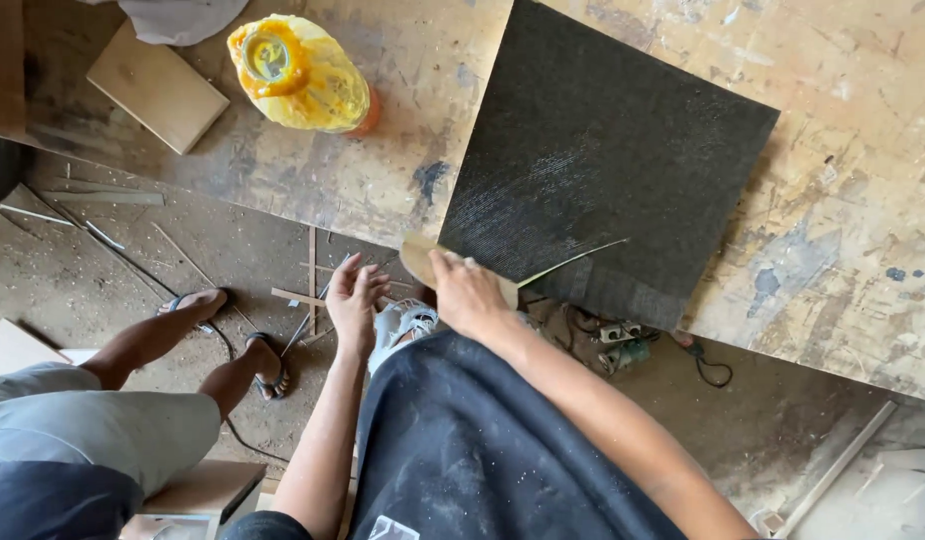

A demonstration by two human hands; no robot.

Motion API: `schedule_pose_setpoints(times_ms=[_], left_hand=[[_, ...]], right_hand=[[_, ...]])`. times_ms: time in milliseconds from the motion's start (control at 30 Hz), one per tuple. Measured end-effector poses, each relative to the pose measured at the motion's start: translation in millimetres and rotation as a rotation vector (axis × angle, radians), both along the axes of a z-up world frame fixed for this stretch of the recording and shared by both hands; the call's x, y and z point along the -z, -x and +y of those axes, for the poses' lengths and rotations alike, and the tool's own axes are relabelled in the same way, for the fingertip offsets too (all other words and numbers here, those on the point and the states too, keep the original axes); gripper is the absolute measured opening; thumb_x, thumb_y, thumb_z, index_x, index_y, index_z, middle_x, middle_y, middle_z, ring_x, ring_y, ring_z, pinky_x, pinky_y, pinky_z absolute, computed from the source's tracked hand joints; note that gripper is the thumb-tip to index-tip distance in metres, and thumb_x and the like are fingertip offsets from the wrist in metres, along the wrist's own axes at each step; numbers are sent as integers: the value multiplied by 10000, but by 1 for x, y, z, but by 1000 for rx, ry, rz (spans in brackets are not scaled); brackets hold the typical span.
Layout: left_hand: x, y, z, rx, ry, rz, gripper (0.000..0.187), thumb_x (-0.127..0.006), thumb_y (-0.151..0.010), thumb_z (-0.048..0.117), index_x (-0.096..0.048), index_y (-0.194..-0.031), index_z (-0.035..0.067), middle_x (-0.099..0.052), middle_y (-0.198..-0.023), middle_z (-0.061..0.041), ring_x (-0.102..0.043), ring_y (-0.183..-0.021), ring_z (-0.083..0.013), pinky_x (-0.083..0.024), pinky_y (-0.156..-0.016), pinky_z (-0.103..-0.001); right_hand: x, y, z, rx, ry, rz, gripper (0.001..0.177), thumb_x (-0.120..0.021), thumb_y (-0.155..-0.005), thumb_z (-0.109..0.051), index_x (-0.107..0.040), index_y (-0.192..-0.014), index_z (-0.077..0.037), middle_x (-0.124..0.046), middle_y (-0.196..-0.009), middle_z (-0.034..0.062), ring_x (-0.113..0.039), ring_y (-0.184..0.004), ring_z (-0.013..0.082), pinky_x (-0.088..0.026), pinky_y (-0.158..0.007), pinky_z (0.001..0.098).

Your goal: The person sands a wooden board using a hand block, applies adhesive from a bottle onto the surface, and then presses a dark laminate sheet over the board, smoothing it down with a yellow spreading tool.

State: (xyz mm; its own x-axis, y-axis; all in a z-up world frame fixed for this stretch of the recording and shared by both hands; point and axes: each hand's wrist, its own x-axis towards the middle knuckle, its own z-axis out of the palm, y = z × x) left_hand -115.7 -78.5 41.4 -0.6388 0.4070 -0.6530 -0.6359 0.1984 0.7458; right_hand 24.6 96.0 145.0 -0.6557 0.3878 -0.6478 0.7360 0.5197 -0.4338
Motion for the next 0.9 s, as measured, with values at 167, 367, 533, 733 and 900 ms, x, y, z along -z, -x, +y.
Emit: schedule_pose_setpoints(times_ms=[167,367,533,733,900], left_hand=[[26,2,-13,-7,42,66,347,-655,-1229,107,-647,-1568,31,-780,-1229,-185,-858,-995,-292,-764,-858,-395],[10,-12,-8,64,128,56,304,-606,-1257,141,-690,-1528,33,-794,-1223,-184,-855,-982,-283,-758,-807,-400],[-33,-44,31,253,96,-30,367,-661,-1219,162,-715,-1543,-1,-807,-1251,-225,-840,-1019,-270,-754,-836,-396],[-35,-68,64,279,121,-40,535,-746,-1136,90,-618,-1647,-5,-768,-1287,-318,-840,-1004,-324,-775,-829,-447],[-16,-79,81,217,161,-23,535,-754,-1059,-5,-640,-1581,-23,-757,-1168,-342,-870,-920,-370,-787,-799,-464]], right_hand=[[48,4,-23,-98,178,-4,509,-471,-1027,-124,-654,-1502,-99,-824,-1350,220,-830,-1134,543,-648,-969,716],[-153,24,83,-10,383,-39,592,-464,-1000,-92,-709,-1538,-62,-807,-1373,337,-778,-1268,586,-622,-1081,721],[-259,-9,174,35,266,-125,643,-498,-987,-73,-708,-1593,-42,-796,-1425,337,-762,-1328,574,-595,-1144,706],[-160,-77,223,106,8,-181,609,-520,-1085,-20,-699,-1661,-108,-778,-1512,264,-740,-1400,507,-562,-1211,657],[-104,-105,231,57,10,-214,563,-537,-1108,-12,-699,-1641,-92,-758,-1524,310,-731,-1410,536,-572,-1211,673]])
